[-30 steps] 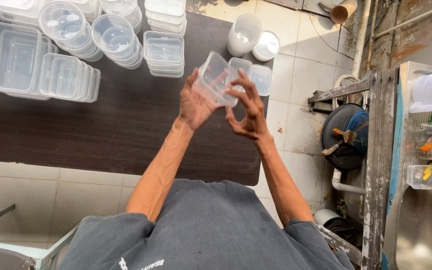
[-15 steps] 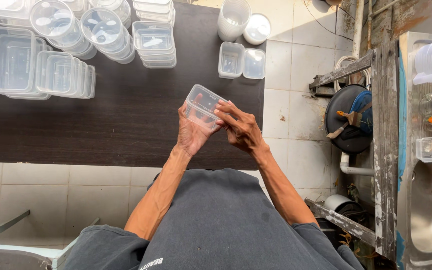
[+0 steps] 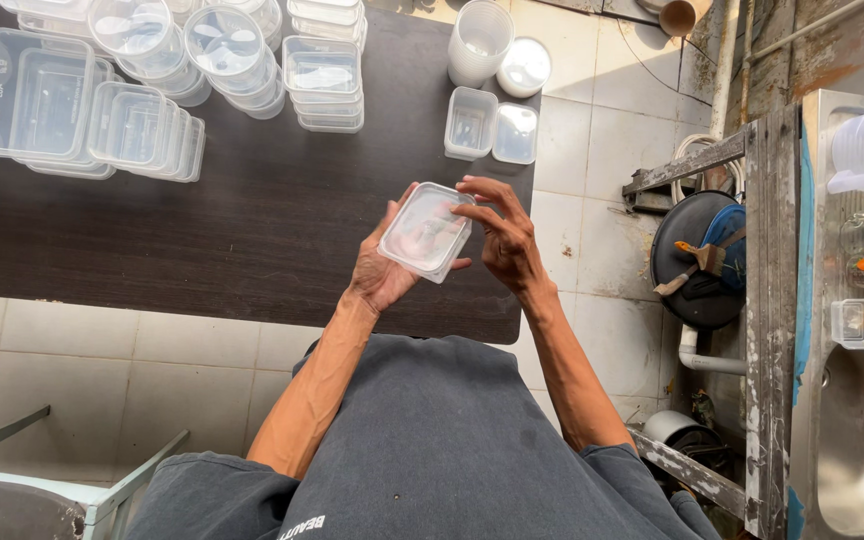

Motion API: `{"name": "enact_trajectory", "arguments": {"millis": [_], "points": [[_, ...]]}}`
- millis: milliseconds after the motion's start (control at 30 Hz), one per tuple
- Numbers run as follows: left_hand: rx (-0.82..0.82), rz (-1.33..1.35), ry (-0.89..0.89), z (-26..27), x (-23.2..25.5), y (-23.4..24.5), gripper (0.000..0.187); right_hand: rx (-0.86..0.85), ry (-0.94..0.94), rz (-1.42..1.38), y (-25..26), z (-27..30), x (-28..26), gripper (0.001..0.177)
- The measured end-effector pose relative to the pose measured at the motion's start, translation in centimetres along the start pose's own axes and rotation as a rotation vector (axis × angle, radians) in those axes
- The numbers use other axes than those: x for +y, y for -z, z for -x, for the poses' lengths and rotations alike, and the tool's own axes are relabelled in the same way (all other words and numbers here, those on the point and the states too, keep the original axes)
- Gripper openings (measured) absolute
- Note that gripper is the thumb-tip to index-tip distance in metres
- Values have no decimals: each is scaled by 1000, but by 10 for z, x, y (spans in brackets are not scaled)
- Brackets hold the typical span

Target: The person repeatedly picks up small clear plastic food containers and their lids from a table, aligns them, and presses the lids onto the containers to seal them. The person handles the containers one at a time, placing each sealed unit back on the table among many others.

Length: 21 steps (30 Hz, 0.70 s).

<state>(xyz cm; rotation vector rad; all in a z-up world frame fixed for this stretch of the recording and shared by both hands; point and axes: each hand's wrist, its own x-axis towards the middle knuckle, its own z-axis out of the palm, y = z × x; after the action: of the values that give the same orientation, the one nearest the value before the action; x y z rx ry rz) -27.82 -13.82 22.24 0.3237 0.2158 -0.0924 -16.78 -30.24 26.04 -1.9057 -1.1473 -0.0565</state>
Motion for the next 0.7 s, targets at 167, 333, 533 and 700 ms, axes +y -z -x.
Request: {"name": "enact_trajectory", "arguments": {"millis": [167, 333, 533, 700], "points": [[-186, 187, 93, -1, -8, 12, 93, -7, 42, 2, -3, -6, 3, 59], [-16, -36, 0, -5, -16, 23, 112, -91, -7, 50, 8, -11, -15, 53], [186, -239, -223, -13, -15, 15, 118, -121, 45, 97, -9, -8, -48, 42], [246, -203, -268, -16, -14, 9, 118, 38, 71, 230, -34, -9, -48, 27]]}}
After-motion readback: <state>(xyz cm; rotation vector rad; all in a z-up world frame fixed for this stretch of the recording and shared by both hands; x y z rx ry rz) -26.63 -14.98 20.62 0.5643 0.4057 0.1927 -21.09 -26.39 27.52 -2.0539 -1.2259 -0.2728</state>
